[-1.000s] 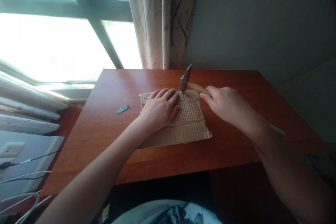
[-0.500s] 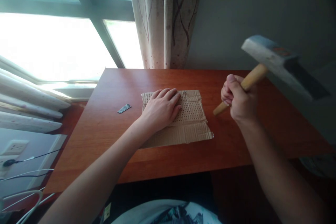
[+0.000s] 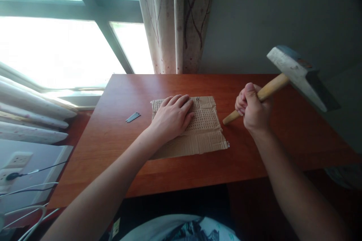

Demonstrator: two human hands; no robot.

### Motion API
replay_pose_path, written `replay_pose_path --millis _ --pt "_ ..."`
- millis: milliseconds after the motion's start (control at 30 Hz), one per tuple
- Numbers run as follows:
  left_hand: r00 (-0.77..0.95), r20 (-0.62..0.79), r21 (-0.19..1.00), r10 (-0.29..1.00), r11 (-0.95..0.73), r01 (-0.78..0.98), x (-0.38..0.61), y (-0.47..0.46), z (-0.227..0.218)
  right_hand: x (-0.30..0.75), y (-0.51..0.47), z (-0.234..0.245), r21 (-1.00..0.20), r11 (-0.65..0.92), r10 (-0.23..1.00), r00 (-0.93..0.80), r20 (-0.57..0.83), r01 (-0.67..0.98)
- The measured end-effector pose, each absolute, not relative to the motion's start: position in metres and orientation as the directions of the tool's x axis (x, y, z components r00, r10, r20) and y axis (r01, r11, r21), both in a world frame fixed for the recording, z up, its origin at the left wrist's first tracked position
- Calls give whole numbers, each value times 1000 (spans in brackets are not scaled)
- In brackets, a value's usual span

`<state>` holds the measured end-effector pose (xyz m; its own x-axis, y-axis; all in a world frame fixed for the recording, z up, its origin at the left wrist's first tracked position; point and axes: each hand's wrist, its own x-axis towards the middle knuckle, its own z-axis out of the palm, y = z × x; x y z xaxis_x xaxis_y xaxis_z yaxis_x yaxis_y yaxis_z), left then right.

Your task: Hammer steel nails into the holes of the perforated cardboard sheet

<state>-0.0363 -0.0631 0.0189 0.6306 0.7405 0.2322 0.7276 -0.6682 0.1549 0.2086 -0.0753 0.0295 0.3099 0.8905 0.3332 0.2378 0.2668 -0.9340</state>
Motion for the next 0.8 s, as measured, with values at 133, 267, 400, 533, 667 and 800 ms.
replay_pose_path --millis 133,267,400,533,667,800 --pt "627 233 159 744 -665 730 -36 -64 18 209 -74 28 -938 264 886 327 328 224" --pt "622 234 163 747 -661 733 -36 -64 19 209 -73 26 -943 318 893 302 333 99" --pt "630 220 164 745 -665 729 -36 -63 21 204 -71 21 -930 367 875 332 352 19" --pt "637 209 175 742 -670 722 -34 -61 24 202 -68 17 -916 401 855 360 373 -5" --pt "622 226 207 750 -661 721 -35 -58 29 202 -69 16 -910 415 846 372 383 -6" --pt "522 338 280 783 -614 738 -57 -54 36 202 -71 18 -917 398 849 369 379 26"
